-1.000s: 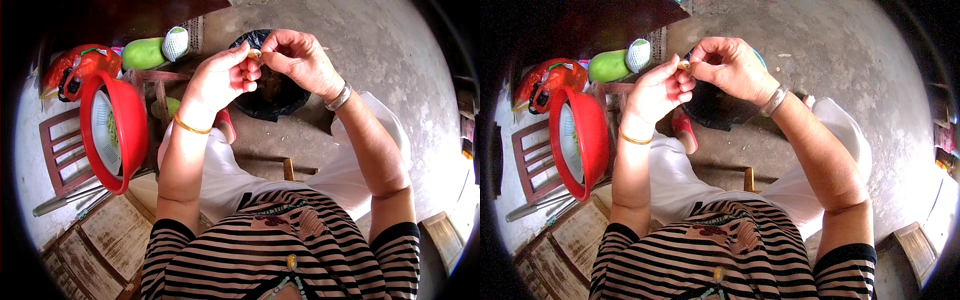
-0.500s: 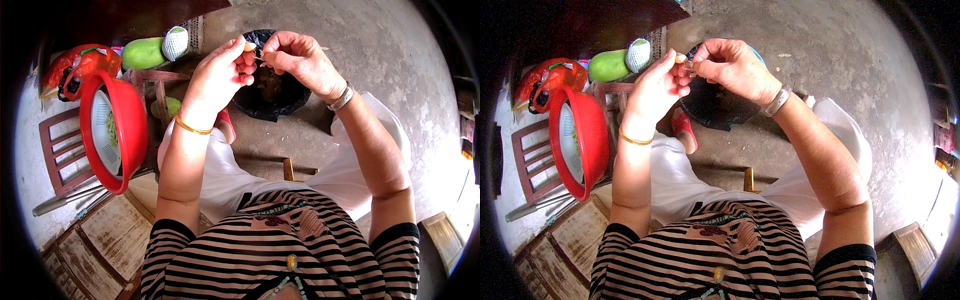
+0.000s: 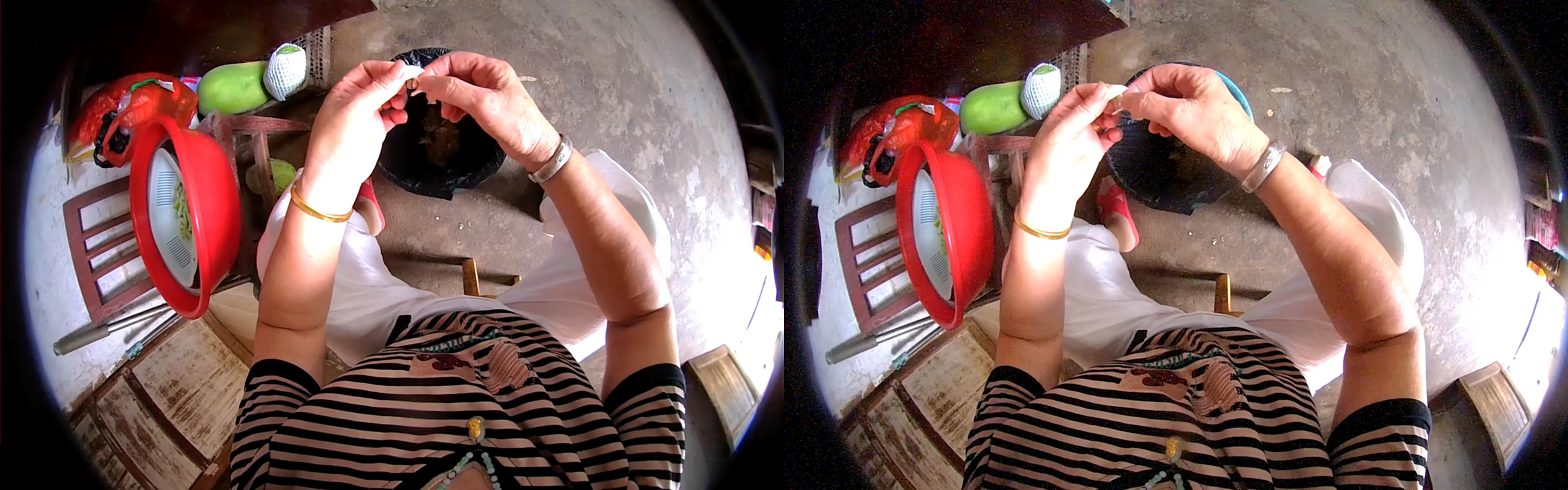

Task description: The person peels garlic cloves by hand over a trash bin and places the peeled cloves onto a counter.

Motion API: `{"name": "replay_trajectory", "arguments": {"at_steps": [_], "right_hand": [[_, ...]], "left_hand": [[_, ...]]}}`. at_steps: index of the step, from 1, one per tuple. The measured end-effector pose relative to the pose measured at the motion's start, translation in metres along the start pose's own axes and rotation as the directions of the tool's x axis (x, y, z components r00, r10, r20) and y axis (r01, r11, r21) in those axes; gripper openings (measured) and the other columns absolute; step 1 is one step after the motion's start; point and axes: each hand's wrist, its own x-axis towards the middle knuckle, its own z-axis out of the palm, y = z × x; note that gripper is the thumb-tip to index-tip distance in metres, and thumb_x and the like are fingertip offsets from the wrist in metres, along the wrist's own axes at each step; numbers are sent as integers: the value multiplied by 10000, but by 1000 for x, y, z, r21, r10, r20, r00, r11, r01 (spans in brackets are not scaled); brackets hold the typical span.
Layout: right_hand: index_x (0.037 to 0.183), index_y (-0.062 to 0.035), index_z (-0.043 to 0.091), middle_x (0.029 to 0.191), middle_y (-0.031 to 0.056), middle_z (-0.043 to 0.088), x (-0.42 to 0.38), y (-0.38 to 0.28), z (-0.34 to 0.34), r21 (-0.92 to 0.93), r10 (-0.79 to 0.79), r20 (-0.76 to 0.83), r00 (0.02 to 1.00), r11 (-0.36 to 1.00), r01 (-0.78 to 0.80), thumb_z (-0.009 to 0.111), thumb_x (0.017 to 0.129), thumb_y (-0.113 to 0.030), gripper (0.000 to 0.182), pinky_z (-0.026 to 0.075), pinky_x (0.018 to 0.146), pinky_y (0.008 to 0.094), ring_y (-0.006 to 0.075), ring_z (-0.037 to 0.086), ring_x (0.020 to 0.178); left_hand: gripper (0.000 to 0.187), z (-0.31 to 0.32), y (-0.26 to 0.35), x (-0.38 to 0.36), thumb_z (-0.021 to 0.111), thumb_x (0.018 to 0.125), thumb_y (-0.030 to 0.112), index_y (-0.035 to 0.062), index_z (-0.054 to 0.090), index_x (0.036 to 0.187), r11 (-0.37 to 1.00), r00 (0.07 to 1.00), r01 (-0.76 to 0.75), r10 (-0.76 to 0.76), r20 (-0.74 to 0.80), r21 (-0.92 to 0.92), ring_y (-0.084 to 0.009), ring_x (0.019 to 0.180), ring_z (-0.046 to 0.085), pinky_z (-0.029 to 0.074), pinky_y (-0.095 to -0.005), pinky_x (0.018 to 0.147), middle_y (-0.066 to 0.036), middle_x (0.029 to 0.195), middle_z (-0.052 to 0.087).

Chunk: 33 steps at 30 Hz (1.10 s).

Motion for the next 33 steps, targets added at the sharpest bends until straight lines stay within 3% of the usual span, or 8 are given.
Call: {"name": "replay_trajectory", "arguments": {"at_steps": [3,5,9,20,30,33], "right_hand": [[866,-52,642,731,-37,578,1,3,-1,-17,-54,-9,999,998,54,631,835,-230,181,431,608,192,40,496,647],[850,-50,653,713,-35,594,4,10,-2,-1,-86,-33,996,996,86,655,816,-234,187,435,568,191,39,514,626],[851,-53,648,709,-33,586,2,6,-2,77,-42,-36,998,996,45,652,816,-232,183,434,573,189,44,511,616],[811,-55,617,700,-33,565,3,5,-3,145,-80,5,997,986,78,632,817,-201,147,422,589,192,48,493,629],[800,-45,603,706,-35,567,7,5,-4,40,-159,-10,987,986,159,606,806,-156,112,413,601,195,45,483,643],[787,-38,607,701,-31,573,7,6,-3,73,-175,-16,984,982,176,609,797,-137,100,418,614,199,44,490,655]], "left_hand": [[93,3,2,-2,578,883,185,101,579,921,998,1000,-19,19,6,51,-97,781,531,423,-243,696,-2,885,597],[121,7,0,-2,601,873,208,90,595,896,994,997,-73,74,-7,80,-66,721,511,418,-205,658,14,820,588],[136,8,0,-2,618,865,213,78,611,887,981,989,-144,145,5,127,-48,703,508,412,-186,637,15,813,602],[115,9,-2,-2,608,869,186,72,618,882,981,991,-137,136,21,140,-46,709,514,404,-184,641,6,834,618],[113,14,-4,-4,577,880,153,44,587,910,973,984,-174,176,-2,153,-96,717,513,408,-223,678,-25,821,593],[111,11,-7,-3,607,866,158,57,624,908,975,983,-185,182,33,125,-53,744,550,420,-196,653,-7,843,634]]}}
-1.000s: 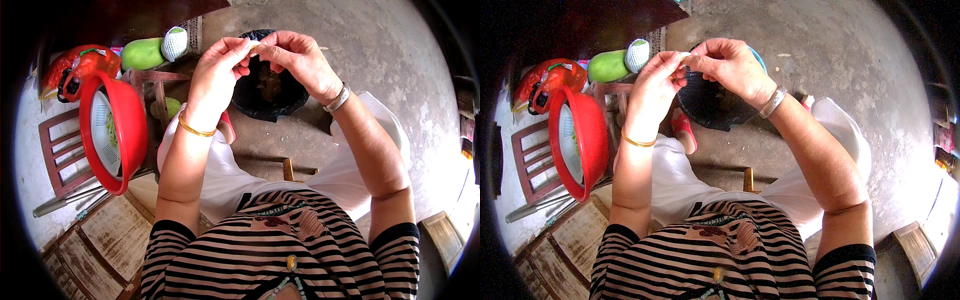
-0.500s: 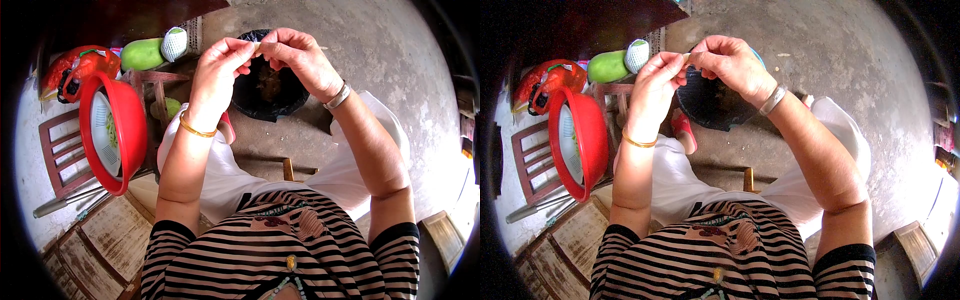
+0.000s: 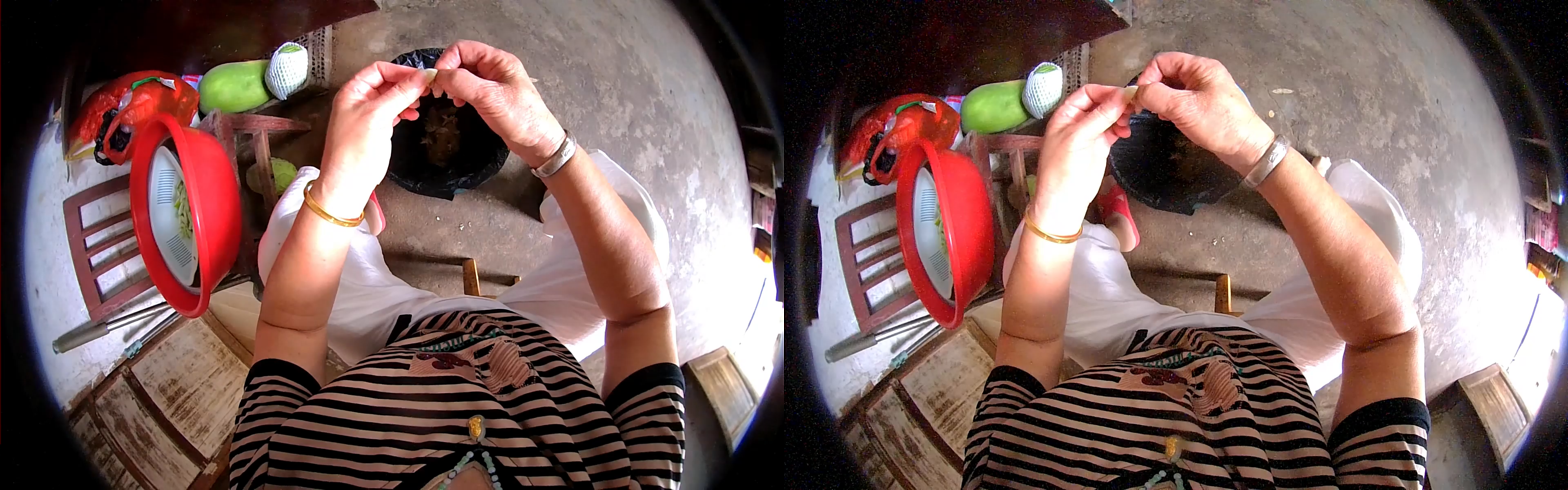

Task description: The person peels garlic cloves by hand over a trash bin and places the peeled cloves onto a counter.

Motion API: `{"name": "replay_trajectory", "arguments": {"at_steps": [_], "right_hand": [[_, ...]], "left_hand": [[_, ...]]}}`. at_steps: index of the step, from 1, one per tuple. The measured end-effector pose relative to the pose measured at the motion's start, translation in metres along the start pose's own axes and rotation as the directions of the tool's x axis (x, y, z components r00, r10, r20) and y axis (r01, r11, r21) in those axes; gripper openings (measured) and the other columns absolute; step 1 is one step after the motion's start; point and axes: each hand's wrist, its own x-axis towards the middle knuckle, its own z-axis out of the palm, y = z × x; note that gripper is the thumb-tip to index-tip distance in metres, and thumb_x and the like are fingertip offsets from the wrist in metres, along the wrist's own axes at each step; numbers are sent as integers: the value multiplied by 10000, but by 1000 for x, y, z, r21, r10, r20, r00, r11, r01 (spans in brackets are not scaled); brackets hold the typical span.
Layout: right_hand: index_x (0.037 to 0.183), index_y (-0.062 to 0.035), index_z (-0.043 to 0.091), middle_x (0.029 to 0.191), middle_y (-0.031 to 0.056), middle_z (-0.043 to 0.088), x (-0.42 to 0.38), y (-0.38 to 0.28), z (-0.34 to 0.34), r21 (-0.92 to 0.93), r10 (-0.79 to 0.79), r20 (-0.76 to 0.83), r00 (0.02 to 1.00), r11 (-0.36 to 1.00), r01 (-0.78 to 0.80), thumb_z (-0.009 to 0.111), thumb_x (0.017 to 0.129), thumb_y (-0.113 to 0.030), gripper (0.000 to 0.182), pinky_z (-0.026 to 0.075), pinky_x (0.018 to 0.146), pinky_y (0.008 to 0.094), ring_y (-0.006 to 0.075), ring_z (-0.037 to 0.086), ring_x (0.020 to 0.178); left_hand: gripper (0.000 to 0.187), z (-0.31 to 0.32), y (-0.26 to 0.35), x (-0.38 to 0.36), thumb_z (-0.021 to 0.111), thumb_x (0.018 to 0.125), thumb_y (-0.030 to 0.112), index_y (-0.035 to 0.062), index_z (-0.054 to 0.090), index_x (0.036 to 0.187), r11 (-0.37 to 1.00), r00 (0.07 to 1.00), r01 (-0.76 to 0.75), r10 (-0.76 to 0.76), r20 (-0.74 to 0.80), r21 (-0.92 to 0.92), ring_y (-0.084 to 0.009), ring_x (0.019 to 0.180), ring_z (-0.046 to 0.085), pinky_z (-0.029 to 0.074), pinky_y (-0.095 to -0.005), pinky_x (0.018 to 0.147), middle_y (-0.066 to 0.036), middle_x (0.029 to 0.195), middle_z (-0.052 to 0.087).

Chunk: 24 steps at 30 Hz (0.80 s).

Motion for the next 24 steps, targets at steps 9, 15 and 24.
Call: {"name": "replay_trajectory", "arguments": {"at_steps": [9,15,24], "right_hand": [[738,-33,610,695,-38,577,1,-2,3,32,-5,-22,1000,999,5,609,779,-100,78,424,656,204,50,506,668],[739,-35,612,693,-23,593,1,-1,5,-18,31,-43,999,999,-32,602,773,-116,88,435,651,218,59,518,664],[797,-46,656,683,121,631,7,23,-7,-508,-32,-183,983,859,-66,625,723,-218,191,487,637,303,202,611,625]], "left_hand": [[157,-6,-1,0,558,896,227,77,595,925,964,987,151,-133,95,-217,-111,753,529,419,-238,698,-17,845,592],[206,-9,-1,2,540,908,290,100,608,949,926,971,237,-225,75,-293,-112,769,531,424,-257,710,4,843,586],[254,-9,4,3,590,875,338,85,618,879,921,954,255,-289,-77,-295,-96,752,530,438,-252,686,14,784,577]]}}
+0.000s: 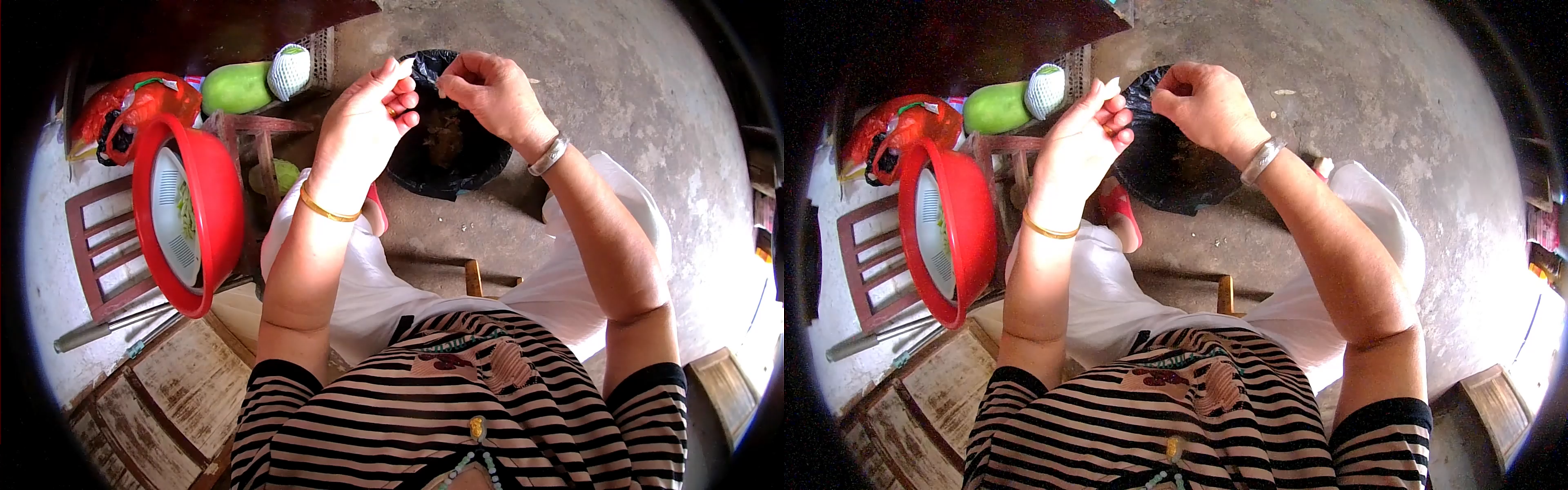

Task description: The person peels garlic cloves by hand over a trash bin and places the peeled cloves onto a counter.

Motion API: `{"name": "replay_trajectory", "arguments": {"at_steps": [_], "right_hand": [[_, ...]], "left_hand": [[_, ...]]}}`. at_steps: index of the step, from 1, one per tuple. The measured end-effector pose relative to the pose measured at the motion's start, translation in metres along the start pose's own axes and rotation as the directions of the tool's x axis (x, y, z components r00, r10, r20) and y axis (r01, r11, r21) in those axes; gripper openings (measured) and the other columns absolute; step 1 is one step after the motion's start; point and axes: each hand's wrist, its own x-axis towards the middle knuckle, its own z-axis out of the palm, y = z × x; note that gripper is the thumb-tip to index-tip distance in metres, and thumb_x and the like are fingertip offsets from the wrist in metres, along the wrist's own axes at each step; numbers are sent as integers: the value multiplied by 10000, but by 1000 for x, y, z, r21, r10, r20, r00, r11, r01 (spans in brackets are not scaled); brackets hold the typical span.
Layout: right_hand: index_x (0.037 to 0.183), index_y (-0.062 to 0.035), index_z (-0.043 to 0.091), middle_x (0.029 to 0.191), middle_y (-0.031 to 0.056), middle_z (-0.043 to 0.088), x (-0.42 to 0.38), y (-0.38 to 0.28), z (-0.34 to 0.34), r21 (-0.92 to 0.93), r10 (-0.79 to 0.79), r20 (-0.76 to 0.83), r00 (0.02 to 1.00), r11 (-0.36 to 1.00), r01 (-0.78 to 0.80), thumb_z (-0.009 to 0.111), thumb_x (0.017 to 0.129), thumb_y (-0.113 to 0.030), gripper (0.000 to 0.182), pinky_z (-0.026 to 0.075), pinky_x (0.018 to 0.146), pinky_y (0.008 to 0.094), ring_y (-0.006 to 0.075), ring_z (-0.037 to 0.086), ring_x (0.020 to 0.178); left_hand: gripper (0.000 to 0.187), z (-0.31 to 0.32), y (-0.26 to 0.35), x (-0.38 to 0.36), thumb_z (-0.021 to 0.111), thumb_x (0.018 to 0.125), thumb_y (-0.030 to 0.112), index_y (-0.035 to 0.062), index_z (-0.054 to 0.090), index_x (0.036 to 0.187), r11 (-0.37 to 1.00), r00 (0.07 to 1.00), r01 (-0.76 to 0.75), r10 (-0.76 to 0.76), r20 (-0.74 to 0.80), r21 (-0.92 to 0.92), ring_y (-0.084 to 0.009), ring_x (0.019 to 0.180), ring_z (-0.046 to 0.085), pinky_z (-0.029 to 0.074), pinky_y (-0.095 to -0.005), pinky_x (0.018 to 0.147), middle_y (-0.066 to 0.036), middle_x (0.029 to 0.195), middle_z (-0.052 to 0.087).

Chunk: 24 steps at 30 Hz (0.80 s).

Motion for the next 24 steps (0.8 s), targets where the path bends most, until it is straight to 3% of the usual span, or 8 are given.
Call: {"name": "replay_trajectory", "arguments": {"at_steps": [2,5,8,11,17,20,24], "right_hand": [[786,-49,652,681,127,630,-2,1,1,-110,-123,-32,992,987,118,625,725,-219,183,492,625,320,242,623,624],[758,-52,642,666,133,619,-6,-2,2,-178,-185,-16,983,968,179,631,733,-246,197,496,605,354,294,617,623],[731,-55,630,644,127,610,-7,0,2,-290,-195,113,974,931,220,635,743,-268,214,491,583,372,304,605,600],[758,-43,637,694,95,637,-11,-9,1,-419,-169,85,982,888,189,669,764,-197,157,487,569,307,226,615,592],[777,-58,653,689,91,626,-10,-6,1,-404,-355,26,934,851,335,669,748,-161,108,484,565,312,232,611,593],[790,-61,651,719,91,619,-9,-6,0,-327,-370,14,929,876,354,672,735,-142,100,483,570,303,219,612,612],[758,-89,627,719,108,613,-12,-10,-5,-296,-280,92,956,909,294,634,699,-160,92,494,614,370,303,610,670]], "left_hand": [[245,-5,-1,2,558,893,337,100,603,940,1000,999,11,-11,35,-7,-114,774,519,425,-260,696,10,815,568],[255,-6,-1,2,534,905,345,107,595,973,1000,999,23,-23,46,3,-122,783,513,416,-265,699,10,831,562],[269,-3,0,-1,526,908,358,107,595,977,999,999,26,-27,42,22,-120,774,509,411,-264,694,14,830,560],[289,-2,-1,-1,529,903,374,104,595,983,998,999,23,-24,27,53,-117,765,503,405,-262,689,19,831,559],[328,-5,-2,2,557,880,400,91,602,980,992,1000,6,-7,10,129,-110,755,504,402,-253,683,23,814,562],[327,-3,-2,1,571,870,401,89,607,961,983,1000,-30,27,14,179,-105,752,510,404,-250,686,21,806,567],[319,0,-1,-2,583,863,397,88,613,940,971,997,-83,80,21,226,-94,743,513,407,-246,687,19,805,572]]}}
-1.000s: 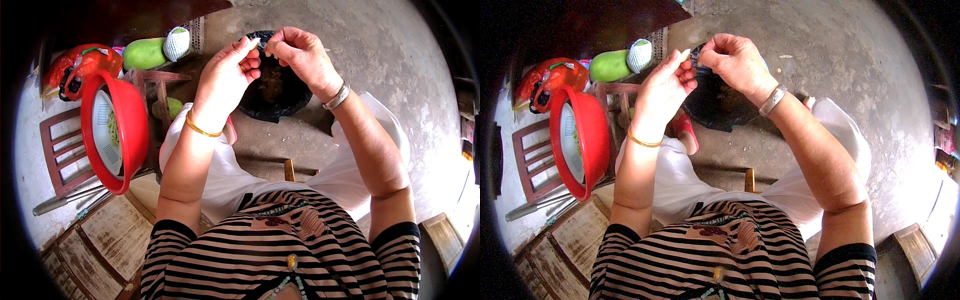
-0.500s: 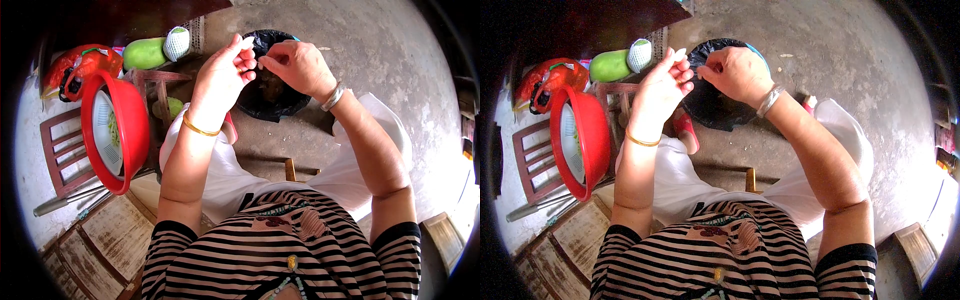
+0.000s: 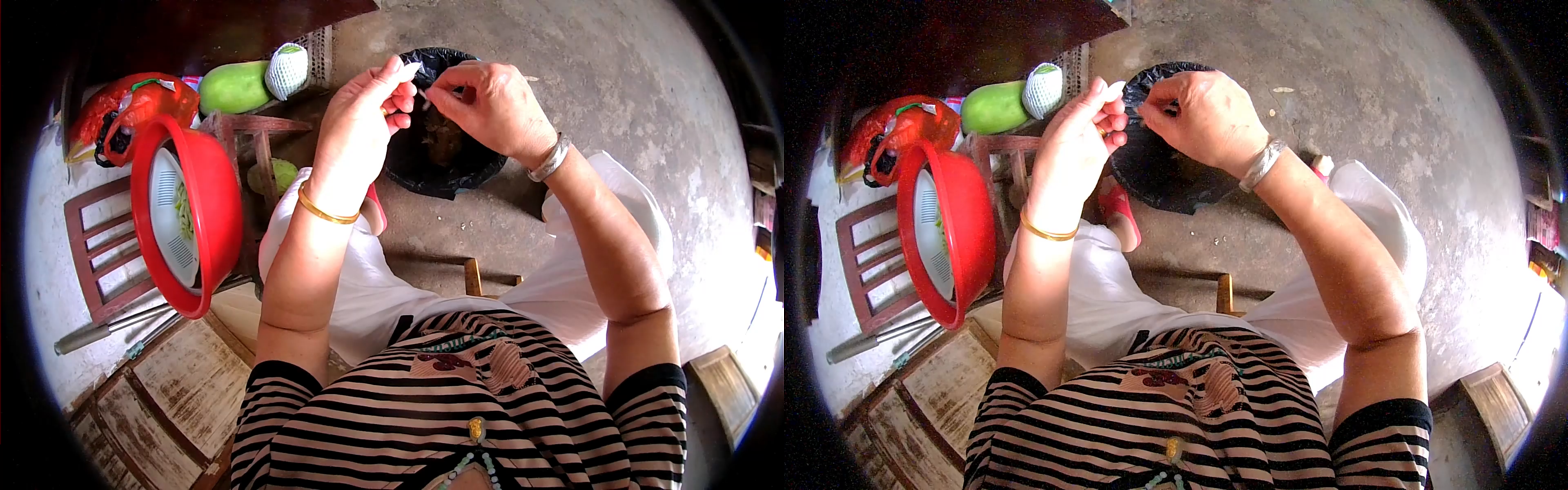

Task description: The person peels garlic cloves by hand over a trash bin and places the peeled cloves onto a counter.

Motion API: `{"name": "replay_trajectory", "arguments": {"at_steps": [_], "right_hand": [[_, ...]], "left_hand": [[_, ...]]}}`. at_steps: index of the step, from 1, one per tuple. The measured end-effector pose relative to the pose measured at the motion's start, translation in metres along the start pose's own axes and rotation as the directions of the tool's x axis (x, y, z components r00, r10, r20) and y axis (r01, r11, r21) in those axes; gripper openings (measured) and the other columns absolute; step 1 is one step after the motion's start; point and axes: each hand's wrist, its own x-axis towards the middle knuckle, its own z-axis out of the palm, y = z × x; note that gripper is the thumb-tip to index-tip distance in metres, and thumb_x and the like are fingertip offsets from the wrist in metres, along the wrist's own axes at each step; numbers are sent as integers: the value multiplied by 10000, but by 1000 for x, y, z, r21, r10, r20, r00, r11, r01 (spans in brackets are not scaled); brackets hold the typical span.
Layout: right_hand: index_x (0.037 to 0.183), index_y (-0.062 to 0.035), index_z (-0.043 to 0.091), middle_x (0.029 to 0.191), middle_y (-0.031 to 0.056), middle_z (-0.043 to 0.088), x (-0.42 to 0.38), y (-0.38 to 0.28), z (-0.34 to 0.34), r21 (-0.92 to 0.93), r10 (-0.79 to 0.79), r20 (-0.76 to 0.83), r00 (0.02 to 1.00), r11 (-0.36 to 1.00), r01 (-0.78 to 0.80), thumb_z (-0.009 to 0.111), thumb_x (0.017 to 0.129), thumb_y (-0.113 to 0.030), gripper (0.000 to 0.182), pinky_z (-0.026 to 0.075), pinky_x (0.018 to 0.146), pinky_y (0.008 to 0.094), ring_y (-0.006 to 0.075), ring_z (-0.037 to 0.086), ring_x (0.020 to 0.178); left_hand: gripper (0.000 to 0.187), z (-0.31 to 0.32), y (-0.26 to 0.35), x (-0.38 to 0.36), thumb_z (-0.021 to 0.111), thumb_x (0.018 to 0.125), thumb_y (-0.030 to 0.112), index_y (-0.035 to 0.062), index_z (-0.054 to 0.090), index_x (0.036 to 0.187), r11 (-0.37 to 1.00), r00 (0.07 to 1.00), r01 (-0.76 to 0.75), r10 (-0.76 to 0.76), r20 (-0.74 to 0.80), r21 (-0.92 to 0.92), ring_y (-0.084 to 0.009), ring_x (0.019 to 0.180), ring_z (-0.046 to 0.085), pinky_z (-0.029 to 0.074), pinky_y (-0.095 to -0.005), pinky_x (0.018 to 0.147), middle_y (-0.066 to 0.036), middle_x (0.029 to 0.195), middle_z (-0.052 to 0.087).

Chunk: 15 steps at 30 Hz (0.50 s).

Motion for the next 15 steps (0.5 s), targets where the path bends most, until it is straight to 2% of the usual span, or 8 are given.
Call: {"name": "replay_trajectory", "arguments": {"at_steps": [2,5,8,11,15], "right_hand": [[789,-90,624,718,110,617,0,1,0,-61,-21,-6,1000,998,21,626,698,-130,99,495,611,369,303,613,669],[834,-53,617,702,72,615,-2,-3,-1,-60,-115,-58,992,992,112,625,740,-52,95,483,573,273,179,597,590],[838,-48,609,699,82,617,-1,-5,0,5,-56,-61,997,998,57,619,756,-56,83,487,581,267,178,602,589],[802,-75,617,709,121,628,1,-5,-1,89,-49,-110,993,994,59,636,746,-153,98,501,603,363,303,621,660],[813,-78,622,709,115,630,1,-10,-4,106,-24,-98,995,994,34,609,792,-167,92,500,603,362,297,622,660]], "left_hand": [[299,2,1,-1,586,866,380,89,611,926,1000,1000,-10,10,-9,12,-90,736,514,407,-239,681,19,799,571],[267,1,0,1,591,869,354,89,606,905,999,1000,-24,24,-13,22,-86,728,516,407,-229,669,16,791,570],[240,1,-1,2,599,869,329,89,597,886,999,999,-25,26,-23,27,-83,721,518,408,-221,659,11,783,569],[230,1,-1,3,607,866,315,86,592,882,998,998,-43,44,-38,41,-85,714,521,411,-221,652,4,784,574],[208,3,-1,2,617,863,289,84,587,882,994,994,-80,85,-70,81,-87,706,526,415,-219,642,-5,793,585]]}}
